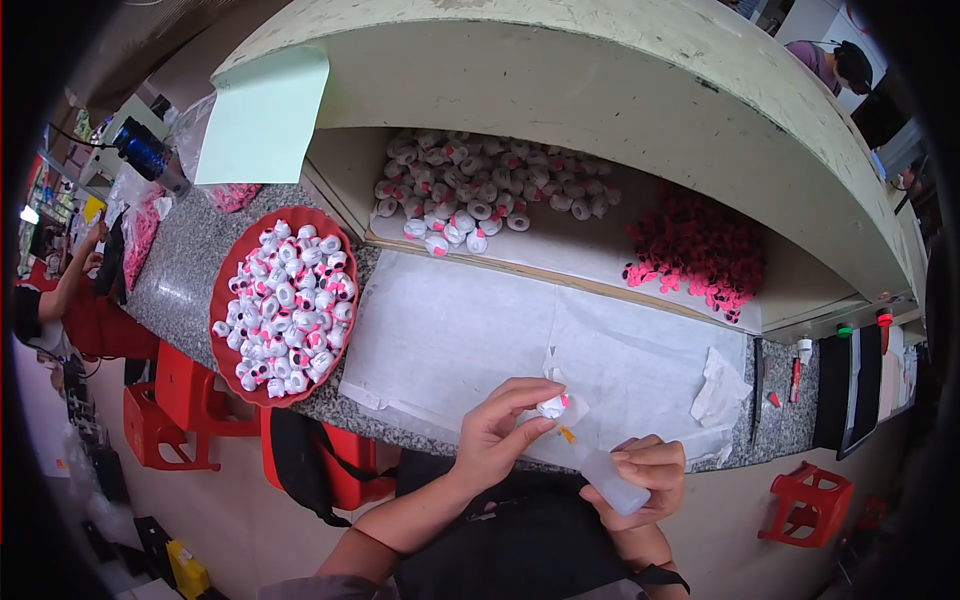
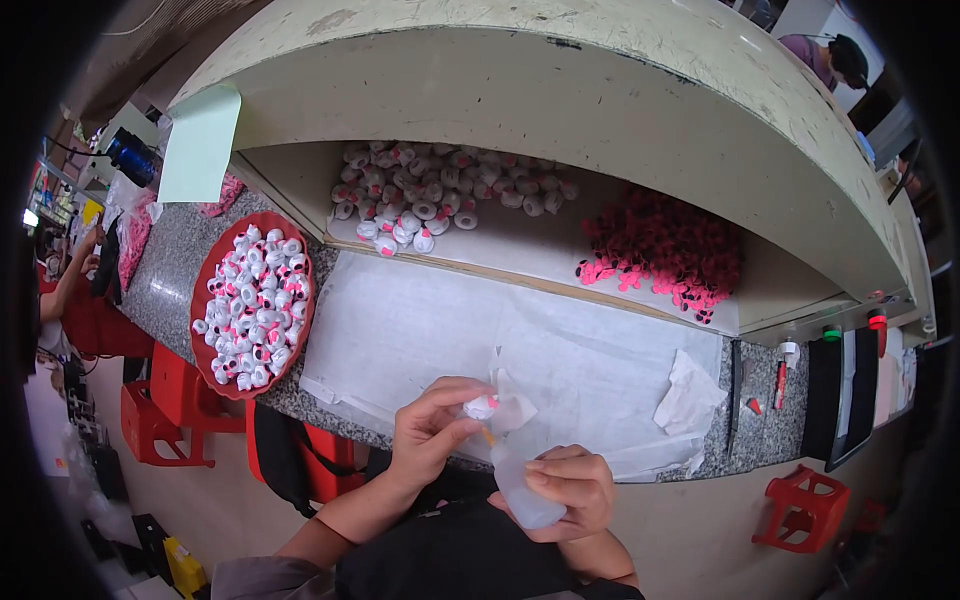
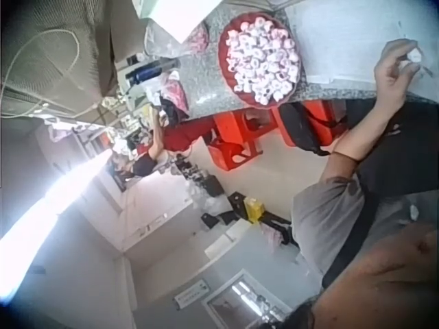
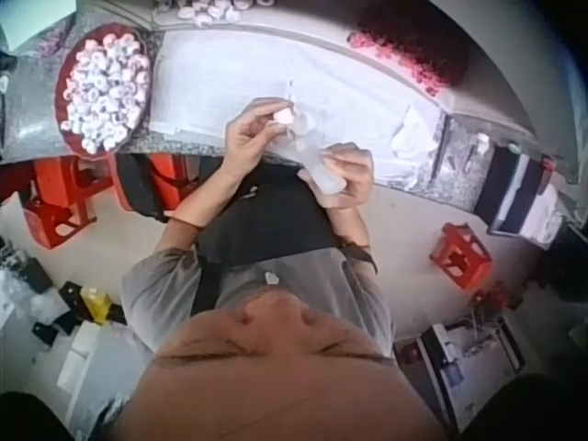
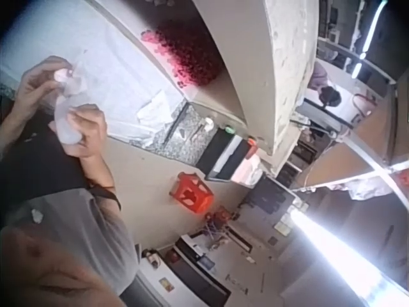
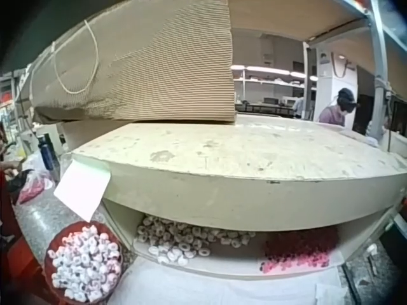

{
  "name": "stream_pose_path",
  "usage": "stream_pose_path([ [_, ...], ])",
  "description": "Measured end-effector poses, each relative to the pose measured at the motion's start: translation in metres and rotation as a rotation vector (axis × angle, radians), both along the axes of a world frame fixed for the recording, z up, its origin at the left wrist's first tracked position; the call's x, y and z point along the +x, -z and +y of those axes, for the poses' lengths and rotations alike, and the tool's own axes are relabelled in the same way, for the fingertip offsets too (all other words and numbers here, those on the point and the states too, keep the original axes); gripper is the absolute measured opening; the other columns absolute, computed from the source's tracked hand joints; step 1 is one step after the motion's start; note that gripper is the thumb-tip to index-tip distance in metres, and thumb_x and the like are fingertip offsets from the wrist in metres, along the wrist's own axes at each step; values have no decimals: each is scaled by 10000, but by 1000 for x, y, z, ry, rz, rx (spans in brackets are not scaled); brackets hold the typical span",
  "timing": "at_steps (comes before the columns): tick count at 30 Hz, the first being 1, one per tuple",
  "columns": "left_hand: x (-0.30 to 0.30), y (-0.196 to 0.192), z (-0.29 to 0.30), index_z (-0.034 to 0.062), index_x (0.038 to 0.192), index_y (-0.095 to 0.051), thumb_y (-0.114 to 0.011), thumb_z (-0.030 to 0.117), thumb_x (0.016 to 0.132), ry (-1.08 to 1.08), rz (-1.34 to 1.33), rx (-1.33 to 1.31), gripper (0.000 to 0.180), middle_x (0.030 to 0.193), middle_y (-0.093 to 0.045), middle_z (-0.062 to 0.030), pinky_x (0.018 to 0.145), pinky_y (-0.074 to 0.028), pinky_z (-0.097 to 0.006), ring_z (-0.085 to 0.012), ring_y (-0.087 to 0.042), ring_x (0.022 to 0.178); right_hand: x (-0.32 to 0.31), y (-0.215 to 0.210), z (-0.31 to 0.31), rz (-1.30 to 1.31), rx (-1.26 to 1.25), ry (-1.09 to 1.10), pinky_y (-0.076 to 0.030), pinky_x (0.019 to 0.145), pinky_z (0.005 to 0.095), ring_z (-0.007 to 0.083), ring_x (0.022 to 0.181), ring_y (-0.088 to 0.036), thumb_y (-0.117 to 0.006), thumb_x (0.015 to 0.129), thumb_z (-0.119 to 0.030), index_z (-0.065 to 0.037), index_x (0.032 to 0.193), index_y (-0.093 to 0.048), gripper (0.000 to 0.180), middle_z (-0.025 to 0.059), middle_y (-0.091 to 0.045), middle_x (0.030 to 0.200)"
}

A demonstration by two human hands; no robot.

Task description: Applying adhesive to plastic caps and attaching them to small white containers at a production workbench.

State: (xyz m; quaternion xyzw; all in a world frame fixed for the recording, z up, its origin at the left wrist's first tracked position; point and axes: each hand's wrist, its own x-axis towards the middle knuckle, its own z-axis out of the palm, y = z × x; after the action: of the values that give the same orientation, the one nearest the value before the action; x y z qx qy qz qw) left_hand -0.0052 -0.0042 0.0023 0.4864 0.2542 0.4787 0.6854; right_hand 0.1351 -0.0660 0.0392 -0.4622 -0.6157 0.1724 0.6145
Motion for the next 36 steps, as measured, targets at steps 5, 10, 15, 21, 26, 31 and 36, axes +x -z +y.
stream_pose_path([
  [5,0,2,1,-23,1008,-507,-505,-77,729,-20,-11,28,285,1056,-469,-136,854,-356,-297,-202,-441,1013,-1,1,1,20,7,38,-423,516,232,131,567,-477,-753,555,-134,-66,805,-457,393,65,-445,750],
  [10,-9,3,12,-18,977,-503,-531,-82,690,-216,-44,-9,295,1026,-490,-157,796,-387,-274,-185,-487,937,29,4,16,29,-43,4,-417,547,247,141,605,-478,-735,571,-108,-40,793,-425,387,103,-449,767],
  [15,-36,1,31,-21,1010,-474,-547,-60,696,-404,-112,-42,324,1016,-512,-146,760,-401,-230,-153,-515,884,82,8,71,-104,-411,-93,-477,629,250,176,760,-537,-570,637,78,-2,907,-410,325,81,-422,859],
  [21,-34,0,22,-23,1016,-466,-554,-53,700,-361,-117,-67,330,1002,-522,-144,762,-400,-233,-150,-519,877,98,5,141,-376,-515,149,-446,602,303,213,724,-547,-616,641,-39,6,856,-495,250,108,-498,802],
  [26,-36,3,21,-28,1010,-469,-548,-60,703,-355,-112,-87,319,1000,-524,-143,767,-399,-235,-153,-519,877,72,18,146,-766,-450,369,-408,597,379,320,698,-511,-664,607,-161,5,730,-543,239,147,-534,736],
  [31,-30,5,24,-29,1021,-463,-533,-69,710,-297,-113,-117,321,1008,-518,-143,785,-396,-250,-162,-511,906,70,24,144,-700,-391,370,-412,589,347,298,669,-515,-635,637,-105,4,733,-542,172,140,-535,727],
  [36,-19,10,20,-25,1039,-453,-513,-70,720,-207,-189,-205,327,1022,-511,-138,826,-380,-275,-171,-495,945,46,-4,105,-273,-565,74,-409,588,250,166,641,-533,-603,664,-5,8,727,-545,86,93,-559,715],
])
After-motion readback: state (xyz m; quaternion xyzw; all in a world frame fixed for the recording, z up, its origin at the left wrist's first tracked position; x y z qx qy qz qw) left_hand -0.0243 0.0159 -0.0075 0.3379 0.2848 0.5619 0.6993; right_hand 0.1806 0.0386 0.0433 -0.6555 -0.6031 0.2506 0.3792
